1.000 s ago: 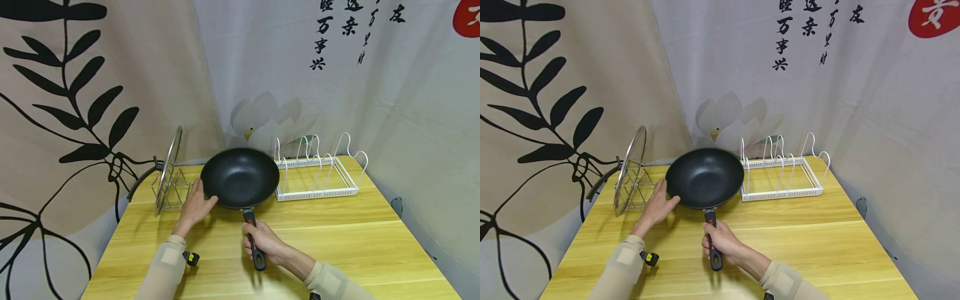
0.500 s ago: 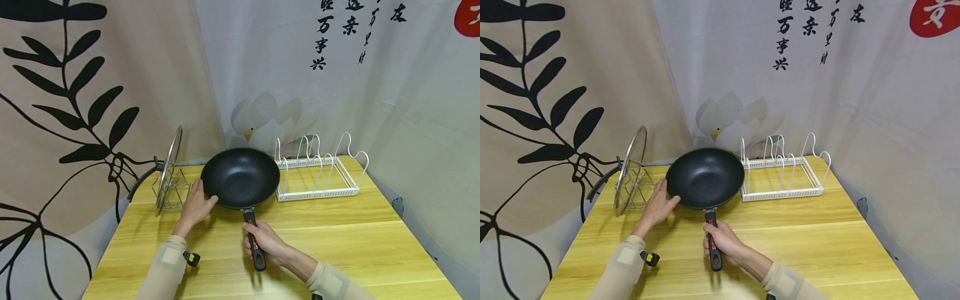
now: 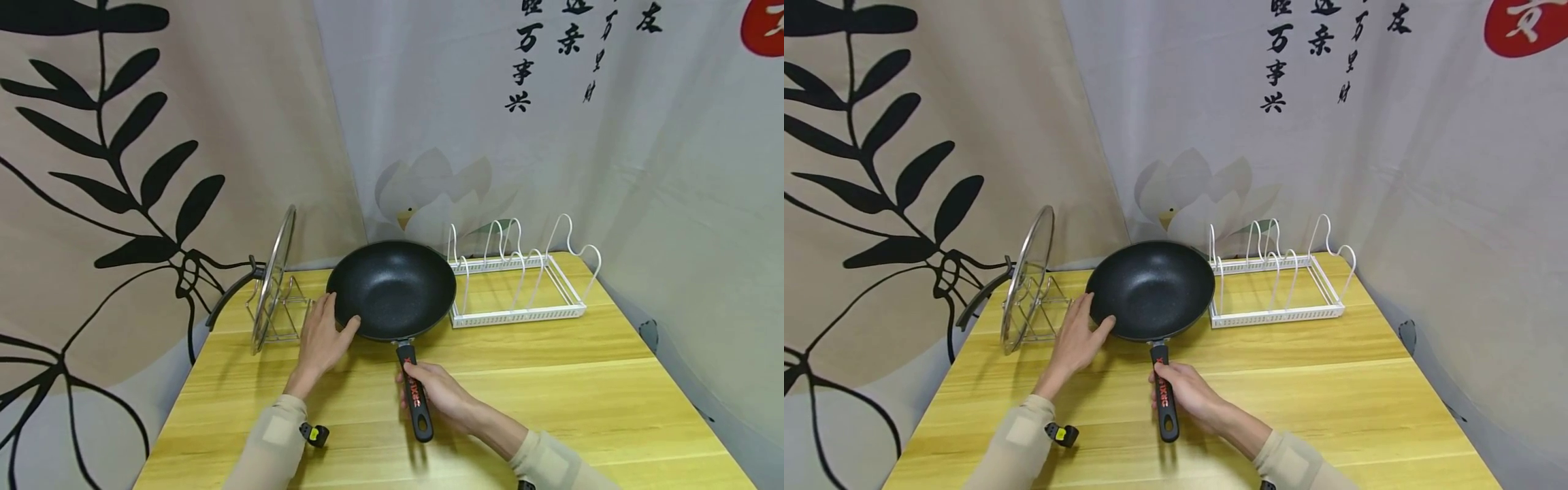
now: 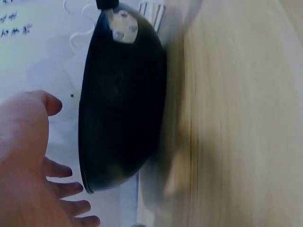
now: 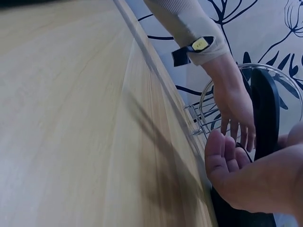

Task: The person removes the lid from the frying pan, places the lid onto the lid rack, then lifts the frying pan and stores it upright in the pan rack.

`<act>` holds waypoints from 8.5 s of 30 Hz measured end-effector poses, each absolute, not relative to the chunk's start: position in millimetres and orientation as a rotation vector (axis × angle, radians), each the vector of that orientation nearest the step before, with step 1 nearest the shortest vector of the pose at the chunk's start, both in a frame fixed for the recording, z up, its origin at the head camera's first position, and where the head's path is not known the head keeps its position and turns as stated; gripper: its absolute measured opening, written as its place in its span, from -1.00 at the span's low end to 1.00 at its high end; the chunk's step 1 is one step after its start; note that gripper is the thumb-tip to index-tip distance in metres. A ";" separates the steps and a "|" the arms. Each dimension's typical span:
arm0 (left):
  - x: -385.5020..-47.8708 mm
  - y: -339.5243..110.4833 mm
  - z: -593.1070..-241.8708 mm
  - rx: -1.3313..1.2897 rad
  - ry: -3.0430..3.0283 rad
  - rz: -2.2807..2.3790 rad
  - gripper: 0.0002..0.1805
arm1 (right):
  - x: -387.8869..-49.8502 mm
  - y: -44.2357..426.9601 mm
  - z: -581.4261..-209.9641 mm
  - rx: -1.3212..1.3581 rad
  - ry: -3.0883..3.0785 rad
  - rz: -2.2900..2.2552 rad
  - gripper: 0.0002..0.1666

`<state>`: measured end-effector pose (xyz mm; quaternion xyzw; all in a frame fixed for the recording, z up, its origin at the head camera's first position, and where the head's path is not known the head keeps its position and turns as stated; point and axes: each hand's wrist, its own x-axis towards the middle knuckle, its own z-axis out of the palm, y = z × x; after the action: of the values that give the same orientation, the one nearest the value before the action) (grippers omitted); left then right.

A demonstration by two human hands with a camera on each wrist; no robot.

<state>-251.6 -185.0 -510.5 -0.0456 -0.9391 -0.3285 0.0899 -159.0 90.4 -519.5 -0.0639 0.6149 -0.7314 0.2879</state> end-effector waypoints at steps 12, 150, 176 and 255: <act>-224.2 -164.5 -498.5 -0.247 -2.681 -1.091 -0.14 | -161.0 98.8 -519.8 -0.222 1.722 -1.917 -0.36; -107.4 -74.1 -513.6 -0.051 -2.119 -3.272 -0.66 | -216.8 76.3 -526.5 -0.118 1.491 -1.910 -0.67; -111.3 -60.0 -505.0 0.230 -1.739 -3.417 -0.78 | -220.2 73.0 -526.6 -0.079 1.457 -1.923 -0.77; -111.3 -53.4 -515.8 0.115 -1.942 -3.188 -0.78 | -215.8 60.9 -523.3 -0.104 1.583 -1.990 -0.67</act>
<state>-111.3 -53.4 -515.8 0.0294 -0.4973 -0.8164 -0.2922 -215.8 60.9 -523.3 -0.0389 0.5944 -0.7476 0.2939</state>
